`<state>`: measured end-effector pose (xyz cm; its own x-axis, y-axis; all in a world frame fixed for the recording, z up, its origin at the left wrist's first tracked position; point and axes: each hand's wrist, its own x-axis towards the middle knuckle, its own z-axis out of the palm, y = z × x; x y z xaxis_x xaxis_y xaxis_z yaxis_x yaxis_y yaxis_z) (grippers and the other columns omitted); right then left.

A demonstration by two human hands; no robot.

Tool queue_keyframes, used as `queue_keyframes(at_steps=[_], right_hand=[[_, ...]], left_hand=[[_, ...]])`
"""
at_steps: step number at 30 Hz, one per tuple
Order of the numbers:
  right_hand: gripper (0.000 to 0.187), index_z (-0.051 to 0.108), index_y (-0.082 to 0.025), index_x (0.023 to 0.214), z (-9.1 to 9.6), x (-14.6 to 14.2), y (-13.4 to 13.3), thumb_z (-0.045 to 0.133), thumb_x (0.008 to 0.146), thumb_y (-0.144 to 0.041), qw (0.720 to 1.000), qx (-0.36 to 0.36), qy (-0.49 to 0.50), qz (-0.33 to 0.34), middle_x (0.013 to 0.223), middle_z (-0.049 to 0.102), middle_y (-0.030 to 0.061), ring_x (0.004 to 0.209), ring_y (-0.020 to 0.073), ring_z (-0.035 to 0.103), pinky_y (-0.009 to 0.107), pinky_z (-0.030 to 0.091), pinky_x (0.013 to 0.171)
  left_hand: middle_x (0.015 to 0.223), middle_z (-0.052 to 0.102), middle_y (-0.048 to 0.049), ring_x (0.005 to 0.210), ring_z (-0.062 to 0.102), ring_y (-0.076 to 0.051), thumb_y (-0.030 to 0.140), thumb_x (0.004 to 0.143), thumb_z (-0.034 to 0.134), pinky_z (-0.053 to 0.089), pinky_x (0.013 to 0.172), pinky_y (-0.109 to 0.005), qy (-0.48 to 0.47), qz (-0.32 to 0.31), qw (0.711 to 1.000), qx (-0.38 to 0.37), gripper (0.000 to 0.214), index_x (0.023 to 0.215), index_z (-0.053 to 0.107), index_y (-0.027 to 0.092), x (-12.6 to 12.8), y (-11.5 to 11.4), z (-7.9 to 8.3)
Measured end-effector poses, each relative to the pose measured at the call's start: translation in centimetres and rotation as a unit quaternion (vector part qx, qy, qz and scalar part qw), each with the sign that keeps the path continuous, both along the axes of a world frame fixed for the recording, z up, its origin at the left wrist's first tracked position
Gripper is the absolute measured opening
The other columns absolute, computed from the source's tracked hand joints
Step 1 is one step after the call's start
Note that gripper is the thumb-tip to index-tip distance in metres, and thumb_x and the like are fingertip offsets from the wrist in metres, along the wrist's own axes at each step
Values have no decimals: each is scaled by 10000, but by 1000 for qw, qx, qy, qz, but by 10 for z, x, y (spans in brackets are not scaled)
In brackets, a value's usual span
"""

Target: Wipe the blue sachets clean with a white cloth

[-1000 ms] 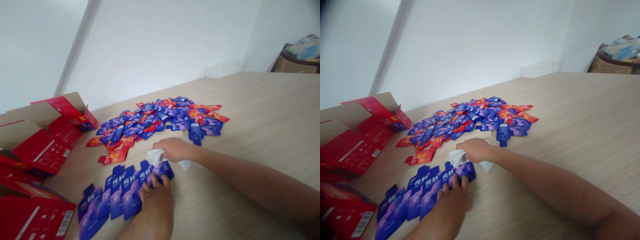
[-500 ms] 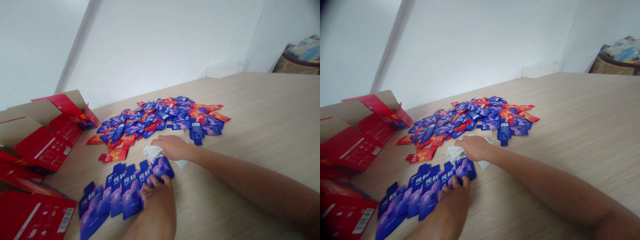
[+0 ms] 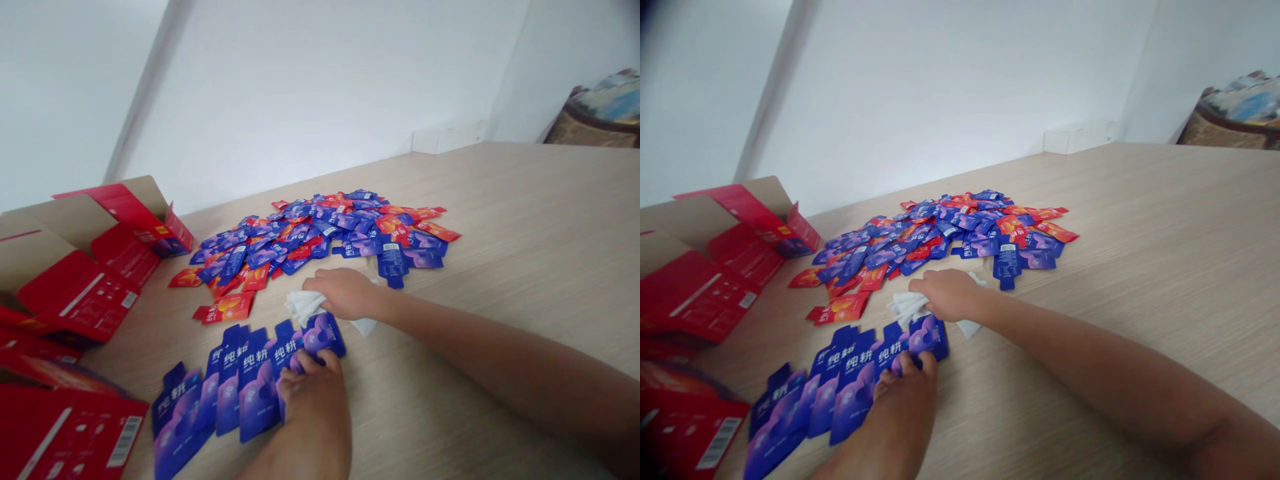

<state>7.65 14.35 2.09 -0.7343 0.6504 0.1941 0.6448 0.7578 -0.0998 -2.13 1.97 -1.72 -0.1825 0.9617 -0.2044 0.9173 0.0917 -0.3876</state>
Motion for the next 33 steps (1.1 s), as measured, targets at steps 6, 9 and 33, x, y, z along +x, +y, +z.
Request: queue_keyframes(at_steps=[6, 9, 33], right_hand=[[253, 540, -262, 1035, -8, -8, -6, 504, 788, -307, 995, -45, -29, 80, 940, 618, 43, 811, 210, 600, 271, 381, 560], [299, 526, -251, 1072, -16, -4, 6, 512, 777, -293, 999, -32, -26, 33, 954, 619, 57, 831, 224, 599, 277, 384, 566], [288, 529, -209, 1069, -12, 6, 10, 498, 789, -266, 999, -18, 35, -3, 971, 600, 70, 879, 215, 564, 307, 393, 698]], left_hand=[[1231, 531, -261, 1001, 585, -372, -7, 801, 273, 457, 756, -502, 13, -9, 1000, 18, 530, 1210, 551, 182, -2, -1, -2], [1255, 509, -267, 997, 582, -383, 11, 817, 279, 469, 725, -488, 1, -24, 1000, -13, 518, 1239, 524, 184, -3, 0, 2], [1155, 595, -234, 917, 621, -374, 8, 824, 324, 452, 712, -485, 103, -35, 982, 152, 436, 1079, 633, 178, 8, -11, -26]])
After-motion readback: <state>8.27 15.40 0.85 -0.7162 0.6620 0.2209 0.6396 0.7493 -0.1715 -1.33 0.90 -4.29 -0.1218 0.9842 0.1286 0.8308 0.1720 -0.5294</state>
